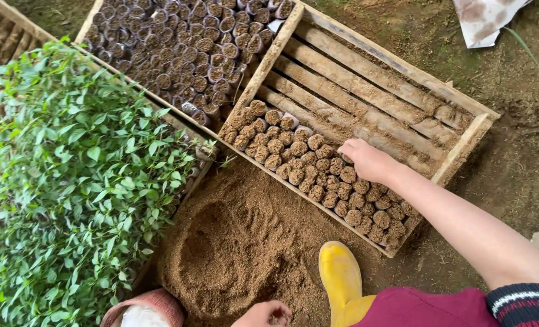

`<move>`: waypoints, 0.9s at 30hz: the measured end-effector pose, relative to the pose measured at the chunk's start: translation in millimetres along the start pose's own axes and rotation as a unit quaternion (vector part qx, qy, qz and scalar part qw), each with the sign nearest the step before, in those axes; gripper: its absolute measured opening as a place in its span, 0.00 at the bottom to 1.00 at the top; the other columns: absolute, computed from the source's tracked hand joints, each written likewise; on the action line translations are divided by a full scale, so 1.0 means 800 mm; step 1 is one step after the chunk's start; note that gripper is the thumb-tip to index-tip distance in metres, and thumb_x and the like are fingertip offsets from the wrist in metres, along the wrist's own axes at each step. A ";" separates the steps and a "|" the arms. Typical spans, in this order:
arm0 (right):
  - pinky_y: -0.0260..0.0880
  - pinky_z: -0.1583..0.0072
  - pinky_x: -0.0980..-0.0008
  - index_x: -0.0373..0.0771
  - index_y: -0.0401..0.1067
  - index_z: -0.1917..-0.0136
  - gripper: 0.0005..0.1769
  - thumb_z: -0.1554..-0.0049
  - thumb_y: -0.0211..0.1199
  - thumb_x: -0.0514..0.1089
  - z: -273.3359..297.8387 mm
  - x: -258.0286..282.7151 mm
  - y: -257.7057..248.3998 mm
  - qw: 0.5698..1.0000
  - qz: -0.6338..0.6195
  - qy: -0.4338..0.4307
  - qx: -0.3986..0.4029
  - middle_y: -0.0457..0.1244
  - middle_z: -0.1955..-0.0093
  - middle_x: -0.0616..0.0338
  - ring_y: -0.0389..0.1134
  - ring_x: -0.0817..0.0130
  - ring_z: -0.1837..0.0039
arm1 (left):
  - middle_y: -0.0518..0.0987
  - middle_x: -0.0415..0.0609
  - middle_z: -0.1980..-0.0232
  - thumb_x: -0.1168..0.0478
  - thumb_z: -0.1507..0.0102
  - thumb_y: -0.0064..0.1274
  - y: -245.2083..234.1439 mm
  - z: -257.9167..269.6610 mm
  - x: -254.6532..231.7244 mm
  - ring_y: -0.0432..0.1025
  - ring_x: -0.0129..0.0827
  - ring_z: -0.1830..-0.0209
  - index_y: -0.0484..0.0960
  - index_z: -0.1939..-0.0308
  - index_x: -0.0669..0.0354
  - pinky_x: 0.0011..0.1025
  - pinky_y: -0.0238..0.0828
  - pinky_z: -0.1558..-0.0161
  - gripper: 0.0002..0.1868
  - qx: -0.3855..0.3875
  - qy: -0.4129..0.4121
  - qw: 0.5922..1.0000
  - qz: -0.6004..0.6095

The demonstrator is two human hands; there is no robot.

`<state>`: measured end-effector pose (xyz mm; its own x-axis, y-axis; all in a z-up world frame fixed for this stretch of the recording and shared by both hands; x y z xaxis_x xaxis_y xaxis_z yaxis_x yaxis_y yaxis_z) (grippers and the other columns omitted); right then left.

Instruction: Manually forming small soil pots from loose soil and arranging them in a wooden tray for seedlings.

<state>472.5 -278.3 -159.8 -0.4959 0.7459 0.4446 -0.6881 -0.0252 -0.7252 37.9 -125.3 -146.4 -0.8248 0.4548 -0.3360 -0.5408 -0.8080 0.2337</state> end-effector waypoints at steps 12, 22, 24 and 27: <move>0.62 0.30 0.67 0.44 0.54 0.21 0.51 0.55 0.42 0.15 0.042 0.033 -0.052 0.982 -0.151 0.081 0.085 0.56 0.22 0.59 0.58 0.59 0.24 | 0.72 0.51 0.31 0.80 0.42 0.33 -0.054 0.056 -0.075 0.62 0.37 0.25 0.75 0.41 0.53 0.38 0.47 0.20 0.30 -0.144 0.082 0.986 0.020; 0.80 0.49 0.75 0.46 0.69 0.31 0.34 0.47 0.42 0.26 0.091 0.287 -0.134 0.980 0.027 -0.096 0.173 0.63 0.28 0.60 0.75 0.67 0.52 | 0.89 0.50 0.50 0.72 0.45 0.59 -0.101 0.272 -0.039 0.88 0.32 0.54 0.73 0.33 0.49 0.22 0.91 0.53 0.35 -0.498 0.104 0.850 0.137; 0.77 0.42 0.73 0.46 0.69 0.31 0.31 0.44 0.44 0.28 0.102 0.348 -0.121 0.966 0.065 -0.156 0.194 0.64 0.29 0.59 0.73 0.67 0.46 | 0.88 0.56 0.49 0.73 0.45 0.59 -0.103 0.300 -0.040 0.86 0.36 0.50 0.73 0.34 0.55 0.27 0.88 0.52 0.34 -0.526 0.148 0.806 0.228; 0.73 0.39 0.65 0.42 0.71 0.35 0.26 0.46 0.50 0.33 0.107 0.423 -0.081 0.936 0.087 -0.279 0.194 0.67 0.35 0.57 0.72 0.62 0.41 | 0.79 0.55 0.39 0.76 0.46 0.57 -0.108 0.309 -0.033 0.79 0.40 0.41 0.71 0.34 0.62 0.31 0.83 0.48 0.34 -0.554 0.240 0.727 0.327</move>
<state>304.4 -81.3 82.6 -0.7435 0.2462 0.6218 -0.6582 -0.4339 -0.6152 65.6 25.1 68.2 -0.5500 -0.1310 -0.8249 0.6248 -0.7199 -0.3022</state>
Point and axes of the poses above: each hand's wrist, its own z-axis away from the middle knuckle, its own y-axis out of the palm, x = y × z, the point moved 6 cm from there along -z, towards the middle knuckle
